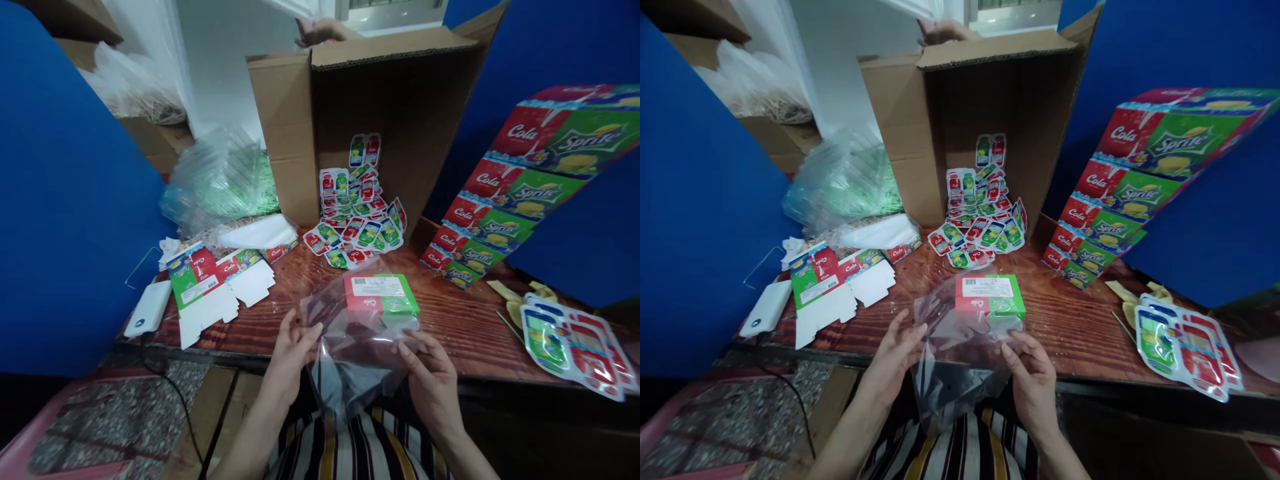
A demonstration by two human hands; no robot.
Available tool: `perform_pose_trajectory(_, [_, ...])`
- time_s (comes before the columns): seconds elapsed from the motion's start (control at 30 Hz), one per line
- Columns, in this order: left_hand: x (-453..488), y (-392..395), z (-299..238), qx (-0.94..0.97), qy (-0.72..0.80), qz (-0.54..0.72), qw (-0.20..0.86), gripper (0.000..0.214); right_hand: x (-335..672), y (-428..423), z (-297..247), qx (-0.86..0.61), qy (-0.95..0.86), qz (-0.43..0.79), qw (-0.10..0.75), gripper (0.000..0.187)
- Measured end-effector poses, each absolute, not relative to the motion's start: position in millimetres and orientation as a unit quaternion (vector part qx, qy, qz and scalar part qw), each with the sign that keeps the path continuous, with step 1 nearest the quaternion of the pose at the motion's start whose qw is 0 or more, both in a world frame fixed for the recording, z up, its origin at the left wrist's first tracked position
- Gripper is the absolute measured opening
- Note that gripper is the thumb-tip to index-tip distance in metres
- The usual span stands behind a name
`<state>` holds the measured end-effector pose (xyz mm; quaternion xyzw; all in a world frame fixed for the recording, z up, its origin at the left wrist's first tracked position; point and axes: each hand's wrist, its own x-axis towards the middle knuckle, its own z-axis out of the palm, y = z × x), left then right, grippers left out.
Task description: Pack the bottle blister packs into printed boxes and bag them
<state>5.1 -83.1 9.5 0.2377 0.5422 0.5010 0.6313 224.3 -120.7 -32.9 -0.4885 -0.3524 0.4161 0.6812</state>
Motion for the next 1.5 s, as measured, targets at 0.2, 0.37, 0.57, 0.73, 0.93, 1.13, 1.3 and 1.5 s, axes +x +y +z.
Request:
perform_pose_trajectory(0.2, [-1.7, -81.4, 27.3, 0.25, 0.466, 0.547, 0.648, 0.064, 233.7, -122.5, -19.3, -0.572, -0.551, 0.086, 0.602, 0.021])
perform_pose_trajectory(0.37, [1.5, -74.9, 35.4, 0.372, 0.459, 0.504, 0.63, 0.044, 228.6, -103.6, 26.4, -0.479, -0.718, -0.063, 0.501, 0.041])
perform_pose_trajectory(0.57, [7.9, -66.0, 43.6, 0.414, 0.44, 0.491, 0.628, 0.039, 212.7, -64.2, 46.7, -0.424, -0.834, 0.037, 0.352, 0.037])
perform_pose_trajectory(0.73, [8.4, -59.8, 48.9, 0.418, 0.459, 0.518, 0.589, 0.028, 204.9, -64.7, 40.3, -0.417, -0.848, 0.043, 0.323, 0.014])
perform_pose_trajectory(0.93, [10.9, -57.9, 54.0, 0.383, 0.442, 0.517, 0.625, 0.032, 199.7, -74.3, 34.3, -0.421, -0.842, 0.056, 0.333, 0.029])
perform_pose_trajectory(1.13, [19.5, -59.7, 63.4, 0.315, 0.402, 0.504, 0.697, 0.032, 192.6, -72.1, 41.9, -0.41, -0.841, 0.092, 0.34, 0.042])
perform_pose_trajectory(1.3, [25.7, -60.5, 76.0, 0.296, 0.374, 0.488, 0.731, 0.034, 185.8, -72.5, 42.4, -0.432, -0.825, 0.076, 0.357, 0.013])
perform_pose_trajectory(1.5, [21.7, -53.2, 86.5, 0.316, 0.361, 0.479, 0.735, 0.039, 191.4, -84.0, 50.4, -0.384, -0.85, 0.086, 0.349, 0.009])
